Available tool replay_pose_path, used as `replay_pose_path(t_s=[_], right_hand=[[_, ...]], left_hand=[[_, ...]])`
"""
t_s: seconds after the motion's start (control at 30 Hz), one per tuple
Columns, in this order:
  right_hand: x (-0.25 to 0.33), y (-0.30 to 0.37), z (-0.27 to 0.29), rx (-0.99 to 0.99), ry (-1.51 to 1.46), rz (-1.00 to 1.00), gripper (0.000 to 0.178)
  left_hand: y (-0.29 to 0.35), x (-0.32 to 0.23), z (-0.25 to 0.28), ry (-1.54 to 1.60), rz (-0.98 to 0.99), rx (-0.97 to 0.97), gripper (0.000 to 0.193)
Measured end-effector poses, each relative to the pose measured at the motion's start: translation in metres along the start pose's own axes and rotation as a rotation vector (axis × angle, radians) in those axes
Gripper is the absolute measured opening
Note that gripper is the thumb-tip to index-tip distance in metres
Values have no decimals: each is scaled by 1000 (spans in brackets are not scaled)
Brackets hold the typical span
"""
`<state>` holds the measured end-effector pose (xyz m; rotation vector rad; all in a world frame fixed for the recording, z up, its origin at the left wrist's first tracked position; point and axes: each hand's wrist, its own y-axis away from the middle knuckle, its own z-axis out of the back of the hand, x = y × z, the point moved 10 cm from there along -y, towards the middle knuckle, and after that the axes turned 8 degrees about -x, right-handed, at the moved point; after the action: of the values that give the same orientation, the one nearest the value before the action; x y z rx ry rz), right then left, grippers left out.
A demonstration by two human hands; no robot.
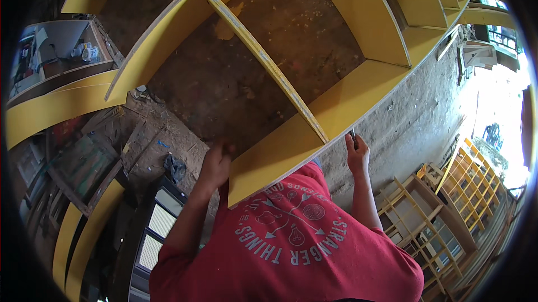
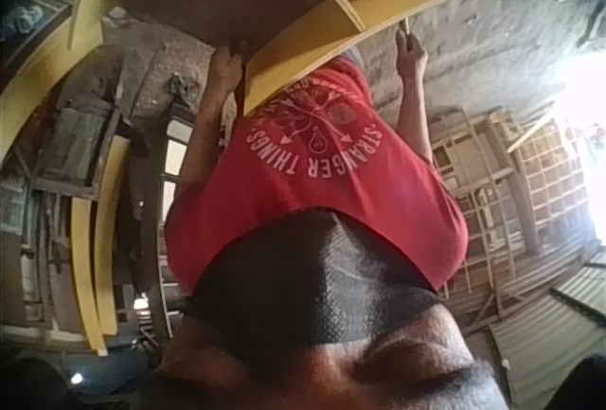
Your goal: The person positions a wooden board along the side of a wooden shelf unit and secures it in place by hammering nails with a hammer.
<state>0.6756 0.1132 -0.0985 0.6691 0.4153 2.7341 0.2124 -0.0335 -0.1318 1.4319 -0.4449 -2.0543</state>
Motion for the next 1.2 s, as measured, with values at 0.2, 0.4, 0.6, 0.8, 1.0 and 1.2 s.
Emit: replay_pose_path(t_s=[0.2,0.4,0.6,0.8,1.0,1.2], right_hand=[[-6,-6,-11,50,-31,26,45],[-14,-10,-7,60,-67,57,46],[24,-25,51,174,194,294,29],[65,-58,64,311,403,574,27],[106,-92,54,411,442,870,24],[105,-102,52,385,366,980,23]], left_hand=[[84,98,-42,893,403,-175,23],[81,99,-49,1262,405,-283,17],[78,105,-55,1347,345,-254,19],[84,66,-42,1416,339,-328,15],[134,72,11,1033,167,-921,14],[247,122,-43,632,393,-1330,20]])
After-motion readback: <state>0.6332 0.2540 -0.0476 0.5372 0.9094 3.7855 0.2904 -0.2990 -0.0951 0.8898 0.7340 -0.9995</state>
